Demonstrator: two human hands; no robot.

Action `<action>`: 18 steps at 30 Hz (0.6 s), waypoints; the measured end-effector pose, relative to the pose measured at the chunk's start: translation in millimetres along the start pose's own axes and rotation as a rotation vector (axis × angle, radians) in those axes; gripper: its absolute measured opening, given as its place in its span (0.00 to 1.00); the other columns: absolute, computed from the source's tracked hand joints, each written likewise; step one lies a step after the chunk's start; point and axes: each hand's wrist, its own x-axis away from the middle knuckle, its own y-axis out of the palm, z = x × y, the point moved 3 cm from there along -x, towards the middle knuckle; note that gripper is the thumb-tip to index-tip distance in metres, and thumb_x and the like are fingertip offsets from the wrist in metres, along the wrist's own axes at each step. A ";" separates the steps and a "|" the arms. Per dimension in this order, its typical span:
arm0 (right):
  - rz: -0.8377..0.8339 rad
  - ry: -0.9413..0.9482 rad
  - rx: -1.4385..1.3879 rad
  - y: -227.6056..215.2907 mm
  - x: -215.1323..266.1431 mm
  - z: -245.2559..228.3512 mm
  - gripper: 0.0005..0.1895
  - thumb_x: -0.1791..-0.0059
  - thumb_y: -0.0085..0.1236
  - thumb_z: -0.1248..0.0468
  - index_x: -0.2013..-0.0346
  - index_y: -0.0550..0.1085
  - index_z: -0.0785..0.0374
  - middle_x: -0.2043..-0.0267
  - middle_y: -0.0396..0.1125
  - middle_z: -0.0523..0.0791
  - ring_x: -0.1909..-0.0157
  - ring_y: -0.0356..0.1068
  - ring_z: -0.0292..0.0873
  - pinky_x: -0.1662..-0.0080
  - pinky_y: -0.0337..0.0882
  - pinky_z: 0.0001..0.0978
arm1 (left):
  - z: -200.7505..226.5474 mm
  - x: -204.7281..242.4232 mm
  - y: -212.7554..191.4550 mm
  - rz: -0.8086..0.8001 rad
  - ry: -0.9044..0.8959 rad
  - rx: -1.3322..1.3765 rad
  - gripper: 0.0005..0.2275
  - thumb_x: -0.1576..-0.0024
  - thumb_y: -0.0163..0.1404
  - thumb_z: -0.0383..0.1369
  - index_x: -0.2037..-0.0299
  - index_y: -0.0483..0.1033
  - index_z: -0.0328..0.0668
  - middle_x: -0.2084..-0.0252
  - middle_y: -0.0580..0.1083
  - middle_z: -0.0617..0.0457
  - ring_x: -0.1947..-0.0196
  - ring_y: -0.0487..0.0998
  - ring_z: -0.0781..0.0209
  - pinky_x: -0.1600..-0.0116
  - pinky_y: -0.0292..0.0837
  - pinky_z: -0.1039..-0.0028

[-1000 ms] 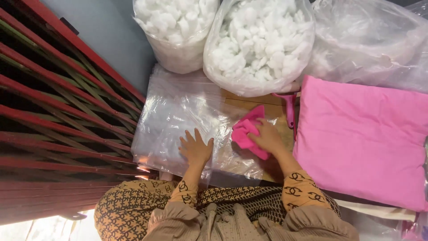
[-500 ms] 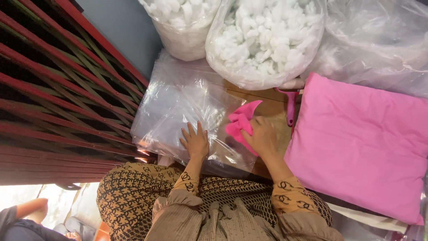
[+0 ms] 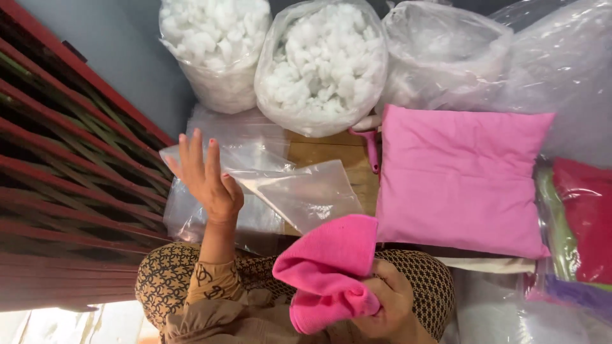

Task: Folding a pink bag and inserting it into a clear plastic sleeve for packaging.

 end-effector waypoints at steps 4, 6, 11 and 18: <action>0.046 0.109 -0.182 15.3 45.1 11.8 0.20 0.60 0.73 0.53 0.70 0.74 0.66 0.52 0.67 0.50 0.59 0.74 0.42 0.59 0.83 0.25 | -12.1 -33.0 26.5 -0.044 0.132 0.101 0.26 0.30 0.23 0.48 0.32 0.66 0.46 0.28 0.62 0.36 0.25 0.54 0.32 0.23 0.38 0.43; -0.009 0.601 -0.190 35.6 52.8 22.0 0.30 0.52 0.54 0.39 0.58 0.77 0.66 0.56 0.69 0.48 0.59 0.71 0.45 0.62 0.80 0.31 | -19.4 -36.0 56.6 -0.190 0.268 -0.058 0.29 0.33 0.28 0.58 0.32 0.70 0.55 0.29 0.63 0.41 0.28 0.58 0.35 0.29 0.50 0.40; 0.242 1.249 -0.604 105.4 106.5 57.1 0.17 0.51 0.57 0.60 0.51 0.76 0.67 0.58 0.73 0.48 0.57 0.70 0.41 0.54 0.71 0.33 | -41.1 93.1 131.1 -0.766 0.047 -0.266 0.35 0.45 0.49 0.62 0.29 0.63 0.60 0.22 0.44 0.40 0.24 0.40 0.34 0.30 0.39 0.34; 0.393 1.538 -0.819 117.8 82.6 51.2 0.13 0.41 0.45 0.60 0.55 0.74 0.66 0.57 0.67 0.46 0.61 0.60 0.40 0.57 0.62 0.29 | 18.9 148.5 8.4 -1.356 -0.786 0.390 0.40 0.45 0.25 0.65 0.23 0.38 0.59 0.21 0.30 0.45 0.23 0.20 0.40 0.27 0.21 0.38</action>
